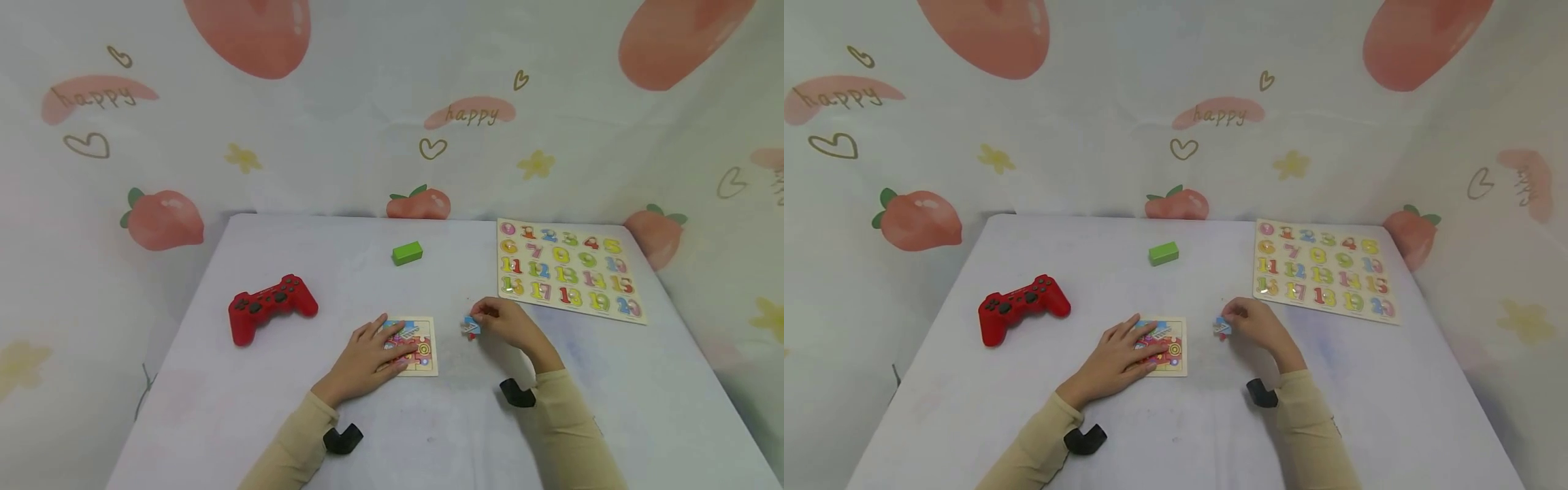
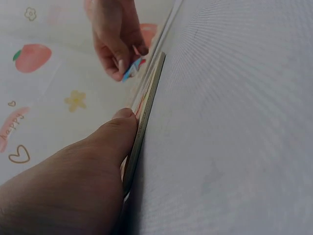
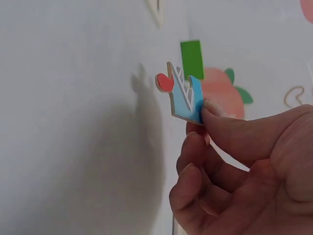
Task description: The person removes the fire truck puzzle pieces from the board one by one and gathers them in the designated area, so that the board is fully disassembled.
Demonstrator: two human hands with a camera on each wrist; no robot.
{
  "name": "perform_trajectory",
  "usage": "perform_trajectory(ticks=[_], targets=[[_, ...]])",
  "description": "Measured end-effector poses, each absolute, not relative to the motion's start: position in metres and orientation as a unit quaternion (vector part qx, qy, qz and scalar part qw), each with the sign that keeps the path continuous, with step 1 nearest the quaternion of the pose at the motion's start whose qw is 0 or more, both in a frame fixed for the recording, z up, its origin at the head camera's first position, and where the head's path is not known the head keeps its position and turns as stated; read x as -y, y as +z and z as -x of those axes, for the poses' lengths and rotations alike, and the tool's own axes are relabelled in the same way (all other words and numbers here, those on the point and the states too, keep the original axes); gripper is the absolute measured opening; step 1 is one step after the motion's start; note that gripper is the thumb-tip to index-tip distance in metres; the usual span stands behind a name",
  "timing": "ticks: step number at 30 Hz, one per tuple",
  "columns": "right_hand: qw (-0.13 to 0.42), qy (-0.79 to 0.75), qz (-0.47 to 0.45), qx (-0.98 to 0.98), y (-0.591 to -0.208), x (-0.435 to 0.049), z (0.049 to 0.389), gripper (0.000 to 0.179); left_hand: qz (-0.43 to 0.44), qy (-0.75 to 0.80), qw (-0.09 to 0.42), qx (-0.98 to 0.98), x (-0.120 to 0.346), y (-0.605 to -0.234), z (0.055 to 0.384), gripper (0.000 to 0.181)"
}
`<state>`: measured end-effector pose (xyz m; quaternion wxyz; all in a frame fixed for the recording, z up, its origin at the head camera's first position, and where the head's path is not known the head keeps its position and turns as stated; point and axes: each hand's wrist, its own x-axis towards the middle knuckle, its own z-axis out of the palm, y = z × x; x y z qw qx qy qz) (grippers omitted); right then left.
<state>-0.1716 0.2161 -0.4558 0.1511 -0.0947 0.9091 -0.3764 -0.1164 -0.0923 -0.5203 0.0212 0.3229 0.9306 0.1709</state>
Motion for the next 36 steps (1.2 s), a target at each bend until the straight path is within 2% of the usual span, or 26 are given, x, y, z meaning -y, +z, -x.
perform_trajectory(ticks=[14, 29, 32, 36], targets=[[0.162, -0.352, 0.058, -0.92, -0.472, -0.225, 0.17, 0.009, -0.321, 0.18, 0.013, -0.93, 0.094, -0.521, 0.118, 0.042], [0.108, -0.274, 0.121, -0.948, -0.471, -0.225, 0.175, 0.008, -0.32, 0.185, 0.02, -0.929, 0.094, -0.523, 0.118, 0.042], [0.127, -0.276, 0.107, -0.947, -0.47, -0.226, 0.173, 0.009, -0.321, 0.182, 0.018, -0.929, 0.094, -0.524, 0.118, 0.042], [0.165, -0.278, 0.1, -0.941, -0.469, -0.224, 0.167, 0.025, -0.322, 0.179, 0.015, -0.929, 0.094, -0.525, 0.117, 0.042]])
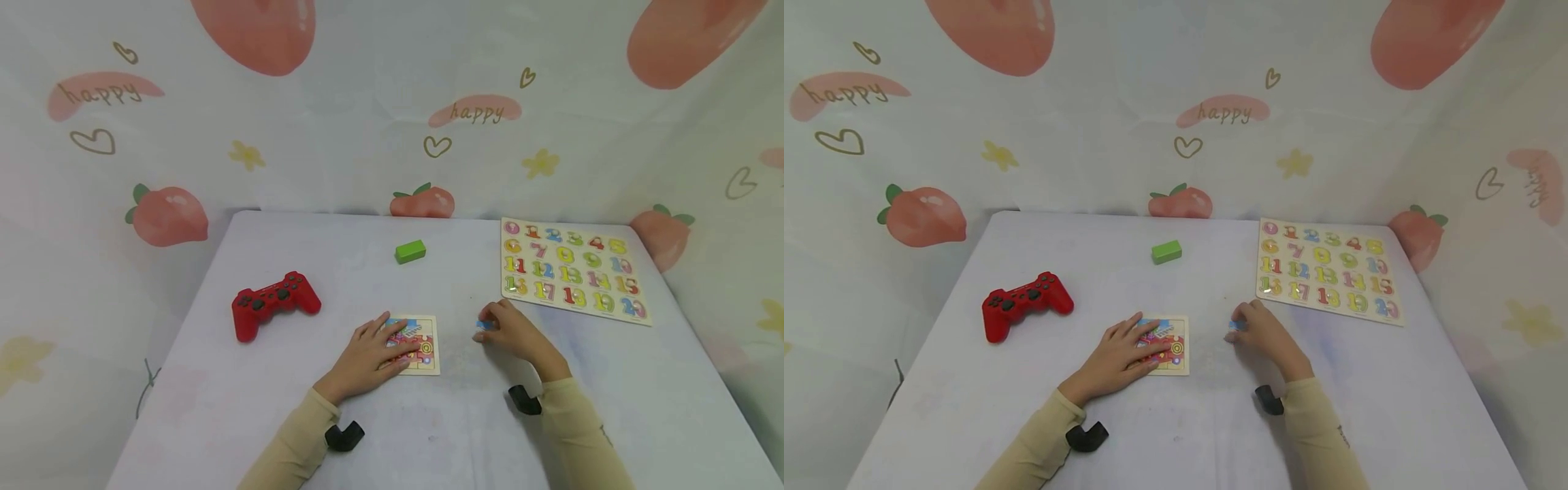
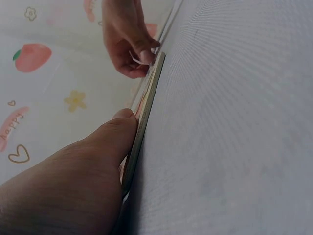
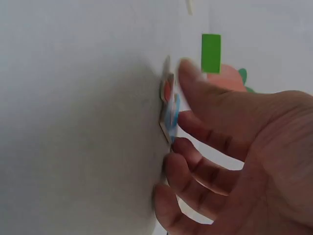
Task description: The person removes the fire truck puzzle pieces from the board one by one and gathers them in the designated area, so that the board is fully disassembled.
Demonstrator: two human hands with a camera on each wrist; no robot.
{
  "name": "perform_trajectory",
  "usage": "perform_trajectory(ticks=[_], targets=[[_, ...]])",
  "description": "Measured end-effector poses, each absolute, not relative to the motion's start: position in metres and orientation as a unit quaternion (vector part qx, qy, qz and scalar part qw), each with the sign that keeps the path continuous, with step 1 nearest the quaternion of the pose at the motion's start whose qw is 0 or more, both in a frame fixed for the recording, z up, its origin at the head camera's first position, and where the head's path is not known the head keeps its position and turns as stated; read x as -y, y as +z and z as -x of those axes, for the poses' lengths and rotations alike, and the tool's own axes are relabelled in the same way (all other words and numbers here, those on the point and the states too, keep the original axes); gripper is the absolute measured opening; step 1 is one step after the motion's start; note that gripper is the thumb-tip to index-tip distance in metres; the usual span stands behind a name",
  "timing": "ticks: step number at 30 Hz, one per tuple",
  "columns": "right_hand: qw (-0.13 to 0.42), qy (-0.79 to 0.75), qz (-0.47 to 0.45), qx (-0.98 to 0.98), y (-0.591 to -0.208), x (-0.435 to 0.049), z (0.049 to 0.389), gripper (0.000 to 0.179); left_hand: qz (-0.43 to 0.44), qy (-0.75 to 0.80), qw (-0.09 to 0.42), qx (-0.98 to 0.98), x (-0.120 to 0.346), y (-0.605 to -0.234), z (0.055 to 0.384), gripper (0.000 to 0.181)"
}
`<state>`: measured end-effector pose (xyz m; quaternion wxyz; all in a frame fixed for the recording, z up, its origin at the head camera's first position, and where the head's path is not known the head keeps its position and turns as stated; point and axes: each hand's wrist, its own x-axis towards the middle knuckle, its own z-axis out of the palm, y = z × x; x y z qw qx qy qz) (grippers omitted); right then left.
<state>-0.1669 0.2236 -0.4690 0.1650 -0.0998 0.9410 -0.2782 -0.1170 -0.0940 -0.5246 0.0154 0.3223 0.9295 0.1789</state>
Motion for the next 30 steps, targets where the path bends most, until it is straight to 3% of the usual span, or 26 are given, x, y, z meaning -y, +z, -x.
perform_trajectory(ticks=[16, 20, 26, 30], targets=[[0.12, -0.245, 0.149, -0.95, -0.466, -0.223, 0.165, 0.022, -0.313, 0.179, 0.03, -0.932, 0.094, -0.524, 0.117, 0.042], [0.097, -0.257, 0.148, -0.95, -0.466, -0.202, 0.154, 0.023, -0.313, 0.175, 0.028, -0.933, 0.094, -0.524, 0.117, 0.042], [0.122, -0.296, 0.198, -0.926, -0.469, -0.158, 0.135, 0.029, -0.323, 0.175, 0.027, -0.93, 0.095, -0.521, 0.117, 0.042], [0.104, -0.279, 0.206, -0.932, -0.475, -0.141, 0.13, 0.03, -0.338, 0.189, 0.021, -0.922, 0.096, -0.521, 0.116, 0.043]])
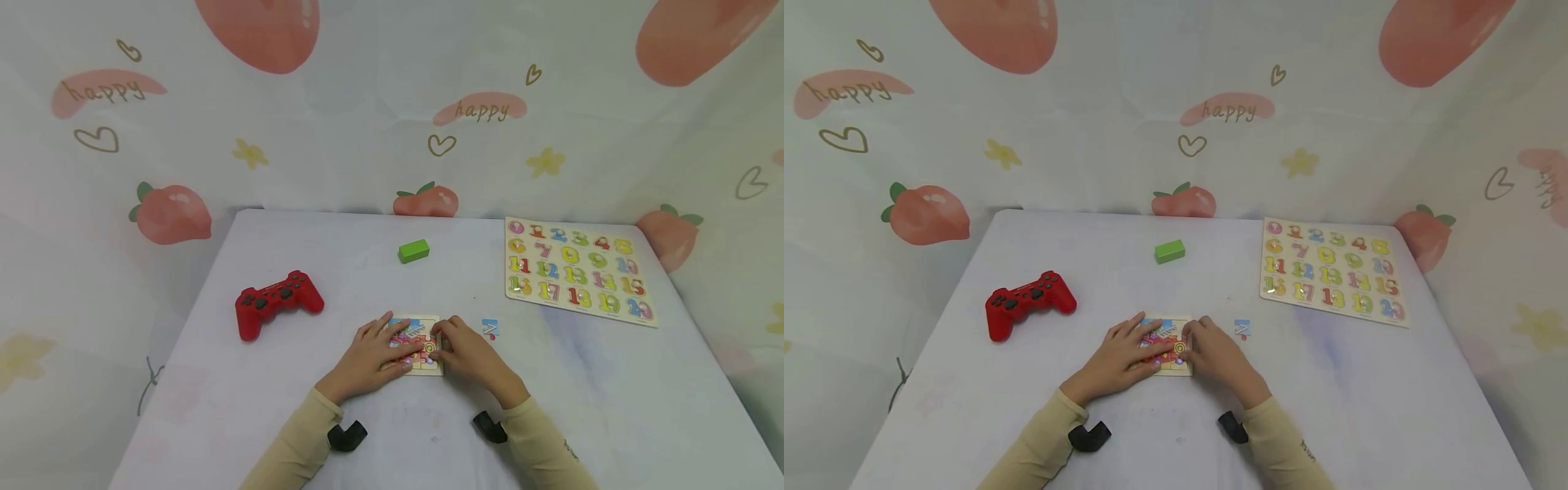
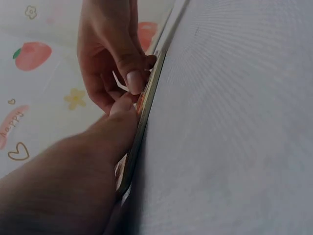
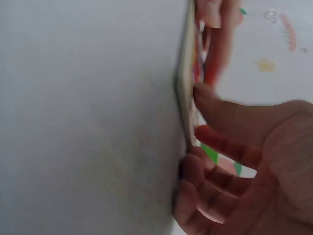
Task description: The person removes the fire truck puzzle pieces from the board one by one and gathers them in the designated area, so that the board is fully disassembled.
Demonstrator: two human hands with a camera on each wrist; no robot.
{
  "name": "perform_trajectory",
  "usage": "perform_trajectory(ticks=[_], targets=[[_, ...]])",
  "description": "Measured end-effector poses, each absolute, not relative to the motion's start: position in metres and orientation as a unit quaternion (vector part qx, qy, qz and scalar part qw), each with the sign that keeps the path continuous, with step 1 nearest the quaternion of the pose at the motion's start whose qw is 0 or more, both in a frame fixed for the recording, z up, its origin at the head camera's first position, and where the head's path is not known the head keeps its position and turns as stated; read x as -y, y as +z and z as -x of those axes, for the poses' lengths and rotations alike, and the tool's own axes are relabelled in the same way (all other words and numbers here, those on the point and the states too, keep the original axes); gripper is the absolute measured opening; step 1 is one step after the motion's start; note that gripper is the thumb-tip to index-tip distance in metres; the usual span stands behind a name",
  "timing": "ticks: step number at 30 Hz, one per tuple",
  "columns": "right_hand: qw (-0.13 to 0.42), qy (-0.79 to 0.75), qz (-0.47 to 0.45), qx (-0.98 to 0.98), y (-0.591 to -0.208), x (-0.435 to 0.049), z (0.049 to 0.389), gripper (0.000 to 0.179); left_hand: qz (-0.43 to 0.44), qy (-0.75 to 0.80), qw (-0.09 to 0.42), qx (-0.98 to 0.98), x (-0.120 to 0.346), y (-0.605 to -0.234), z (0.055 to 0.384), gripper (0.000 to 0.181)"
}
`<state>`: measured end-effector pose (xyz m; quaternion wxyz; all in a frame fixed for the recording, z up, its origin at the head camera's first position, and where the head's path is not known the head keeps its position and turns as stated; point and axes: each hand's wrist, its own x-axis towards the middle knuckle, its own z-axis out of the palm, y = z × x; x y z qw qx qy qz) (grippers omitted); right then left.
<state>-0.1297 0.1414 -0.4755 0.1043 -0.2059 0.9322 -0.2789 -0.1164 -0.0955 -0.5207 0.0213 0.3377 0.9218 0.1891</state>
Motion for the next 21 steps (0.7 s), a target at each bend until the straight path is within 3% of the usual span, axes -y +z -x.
perform_trajectory(ticks=[9, 21], targets=[[0.088, -0.299, 0.169, -0.935, -0.4785, -0.1346, 0.1258, 0.027, -0.416, 0.188, -0.007, -0.89, 0.0999, -0.5218, 0.1184, 0.045], [0.072, -0.308, 0.158, -0.935, -0.4804, -0.1312, 0.1251, 0.026, -0.391, 0.179, -0.006, -0.903, 0.0979, -0.5206, 0.118, 0.038]])
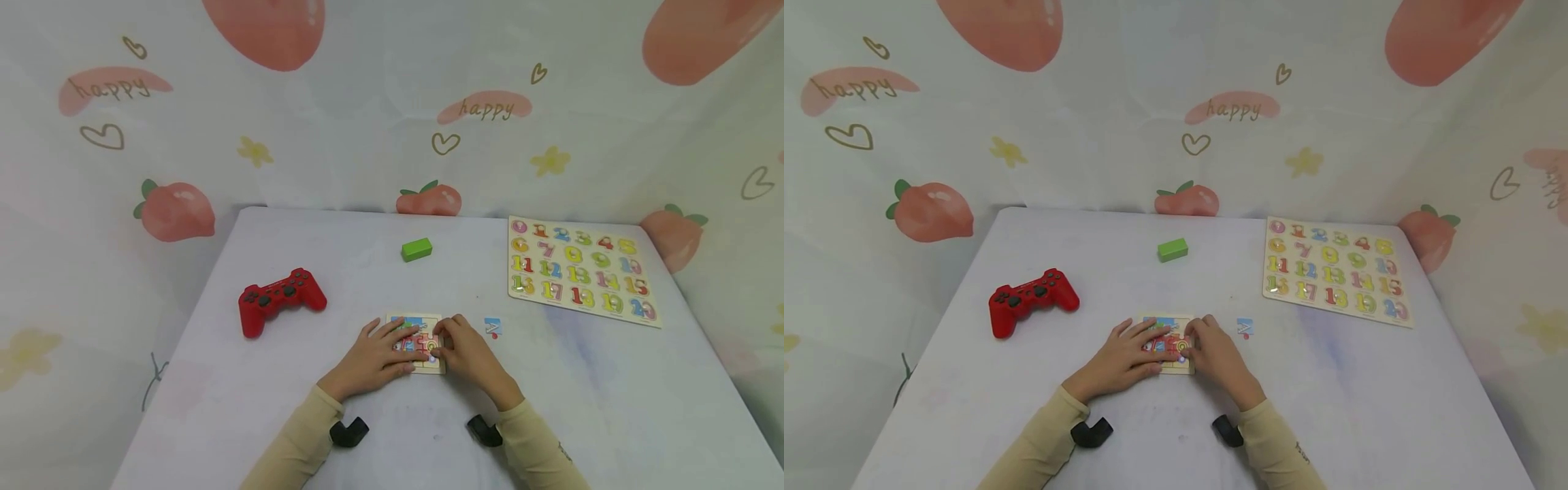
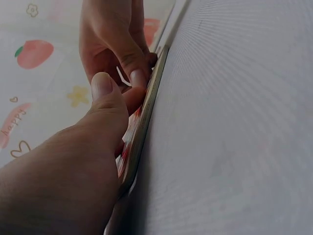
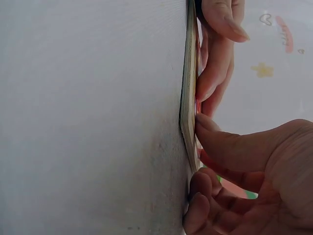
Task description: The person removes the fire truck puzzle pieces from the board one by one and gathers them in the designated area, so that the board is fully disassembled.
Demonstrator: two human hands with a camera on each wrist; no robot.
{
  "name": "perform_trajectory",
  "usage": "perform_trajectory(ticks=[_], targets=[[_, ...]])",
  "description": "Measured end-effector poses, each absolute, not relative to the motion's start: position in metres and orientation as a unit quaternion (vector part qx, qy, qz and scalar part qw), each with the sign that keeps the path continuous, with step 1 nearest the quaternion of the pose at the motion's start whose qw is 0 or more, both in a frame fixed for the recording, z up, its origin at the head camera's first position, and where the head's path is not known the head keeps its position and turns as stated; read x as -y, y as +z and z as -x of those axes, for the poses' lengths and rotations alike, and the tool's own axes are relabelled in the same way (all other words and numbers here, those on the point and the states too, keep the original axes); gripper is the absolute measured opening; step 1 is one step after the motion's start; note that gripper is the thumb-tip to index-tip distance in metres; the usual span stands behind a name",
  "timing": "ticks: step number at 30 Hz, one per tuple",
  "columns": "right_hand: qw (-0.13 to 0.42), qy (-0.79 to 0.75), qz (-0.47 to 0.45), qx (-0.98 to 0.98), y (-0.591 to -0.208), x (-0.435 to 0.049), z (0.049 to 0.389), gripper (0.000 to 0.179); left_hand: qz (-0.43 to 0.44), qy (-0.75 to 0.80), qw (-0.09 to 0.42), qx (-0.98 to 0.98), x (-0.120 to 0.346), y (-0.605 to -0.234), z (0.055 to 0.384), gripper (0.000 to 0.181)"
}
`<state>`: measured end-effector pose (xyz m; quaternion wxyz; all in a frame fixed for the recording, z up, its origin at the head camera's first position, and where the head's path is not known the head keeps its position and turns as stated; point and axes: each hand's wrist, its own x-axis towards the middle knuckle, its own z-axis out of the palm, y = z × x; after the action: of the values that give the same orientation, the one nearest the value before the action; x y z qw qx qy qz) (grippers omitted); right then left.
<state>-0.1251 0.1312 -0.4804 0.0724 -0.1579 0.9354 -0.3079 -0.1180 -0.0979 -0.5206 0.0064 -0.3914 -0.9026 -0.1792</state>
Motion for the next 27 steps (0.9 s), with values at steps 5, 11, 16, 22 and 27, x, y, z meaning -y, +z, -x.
perform_trajectory(ticks=[5, 11, 16, 22, 27], targets=[[0.079, -0.313, 0.147, -0.935, -0.479, -0.131, 0.125, 0.027, 0.389, -0.181, 0.007, 0.903, 0.097, -0.518, 0.118, 0.036], [0.072, -0.32, 0.144, -0.934, -0.479, -0.13, 0.126, 0.025, 0.388, -0.182, 0.003, 0.904, 0.096, -0.517, 0.118, 0.036], [0.071, -0.351, 0.125, -0.925, -0.475, -0.129, 0.129, 0.011, 0.385, -0.184, -0.005, 0.904, 0.095, -0.518, 0.117, 0.035], [0.094, -0.379, 0.088, -0.916, -0.471, -0.137, 0.132, 0.007, 0.384, -0.178, -0.016, 0.906, 0.095, -0.518, 0.117, 0.036], [0.103, -0.379, 0.107, -0.913, -0.471, -0.143, 0.137, 0.012, 0.385, -0.18, -0.007, 0.905, 0.096, -0.518, 0.117, 0.036]])
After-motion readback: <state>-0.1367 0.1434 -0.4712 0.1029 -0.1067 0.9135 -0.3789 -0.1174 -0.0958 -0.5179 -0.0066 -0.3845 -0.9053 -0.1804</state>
